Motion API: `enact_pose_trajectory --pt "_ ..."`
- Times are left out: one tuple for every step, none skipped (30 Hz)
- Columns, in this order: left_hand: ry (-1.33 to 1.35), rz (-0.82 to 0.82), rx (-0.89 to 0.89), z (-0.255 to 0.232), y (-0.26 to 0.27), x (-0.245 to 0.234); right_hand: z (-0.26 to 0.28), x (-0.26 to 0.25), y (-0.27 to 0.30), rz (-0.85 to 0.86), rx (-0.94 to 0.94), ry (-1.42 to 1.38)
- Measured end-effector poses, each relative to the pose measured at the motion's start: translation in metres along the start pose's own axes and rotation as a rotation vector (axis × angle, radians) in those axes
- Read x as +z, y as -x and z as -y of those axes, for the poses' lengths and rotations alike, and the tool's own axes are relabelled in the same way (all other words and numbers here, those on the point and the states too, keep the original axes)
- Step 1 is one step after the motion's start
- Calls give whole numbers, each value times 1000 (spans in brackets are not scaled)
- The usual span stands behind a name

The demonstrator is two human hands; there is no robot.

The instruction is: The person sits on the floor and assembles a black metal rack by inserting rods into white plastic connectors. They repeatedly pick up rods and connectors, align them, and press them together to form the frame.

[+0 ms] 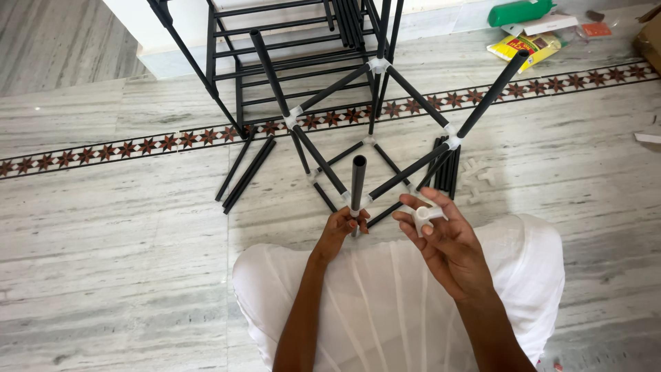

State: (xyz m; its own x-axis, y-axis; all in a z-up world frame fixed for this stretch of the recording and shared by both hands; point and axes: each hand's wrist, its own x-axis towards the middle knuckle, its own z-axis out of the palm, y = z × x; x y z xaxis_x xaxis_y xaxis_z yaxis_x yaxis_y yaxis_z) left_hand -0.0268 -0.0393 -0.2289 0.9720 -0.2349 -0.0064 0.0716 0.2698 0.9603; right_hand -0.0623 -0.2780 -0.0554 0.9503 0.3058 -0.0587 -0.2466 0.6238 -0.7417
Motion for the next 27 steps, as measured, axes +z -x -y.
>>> enact_pose_trajectory --pt "-3 -4 3 -5 1 4 5 4 0 37 -21 -13" --pt "-7 -9 6 -11 2 7 8 6 0 74 -41 -29" --pt "-20 -101 55 -19 4 11 9 8 2 79 -48 -39" --pt "-38 -188 110 -31 4 15 11 8 1 87 -62 -51" --pt "-56 -274 167 -45 5 19 12 8 1 94 -76 -63" --pt "-171 -416 372 -61 7 22 12 6 1 116 -129 -20" --pt "-284 -558 577 -78 9 26 12 5 2 137 -183 22" --pt "-343 -647 659 -95 15 32 11 5 3 153 -231 63" --pt "-402 -738 740 -112 22 38 8 5 4 138 -282 141" --pt "-457 -830 822 -129 28 45 7 6 5 124 -335 223" --pt "-453 -721 853 -146 33 53 5 7 5 110 -387 304" --pt "-445 -620 879 -160 39 64 4 10 6 87 -393 372" --pt "-435 -519 905 -174 46 74 3 13 6 64 -399 440" --pt "-552 -433 880 -185 54 83 4 16 6 40 -403 511" --pt "-666 -345 851 -194 60 92 4 20 7 20 -442 549" --pt "-689 -337 859 -202 62 101 4 25 9 0 -484 590" --pt "-713 -329 868 -206 64 109 5 30 10 -19 -525 630" --pt "-739 -317 876 -209 65 114 8 34 10 -4 -579 696" --pt "-673 -309 823 -210 64 118 11 39 10 11 -633 763" --pt "-613 -299 766 -209 65 118 12 43 10 26 -684 824" --pt "-552 -289 709 -207 64 117 17 47 10 33 -735 914" --pt "-523 -281 729 -204 64 117 21 50 9 39 -782 996" --pt "-494 -274 749 -200 64 116 24 53 8 46 -828 1078" --pt "-471 -269 774 -197 63 114 26 57 5 34 -890 1128" --pt "-462 -279 785 -194 63 113 28 61 2 21 -952 1177" --pt "-450 -285 800 -191 63 113 30 65 -1 3 -1019 1230" --pt "-437 -290 814 -189 63 114 32 69 -4 15 -1050 1233"
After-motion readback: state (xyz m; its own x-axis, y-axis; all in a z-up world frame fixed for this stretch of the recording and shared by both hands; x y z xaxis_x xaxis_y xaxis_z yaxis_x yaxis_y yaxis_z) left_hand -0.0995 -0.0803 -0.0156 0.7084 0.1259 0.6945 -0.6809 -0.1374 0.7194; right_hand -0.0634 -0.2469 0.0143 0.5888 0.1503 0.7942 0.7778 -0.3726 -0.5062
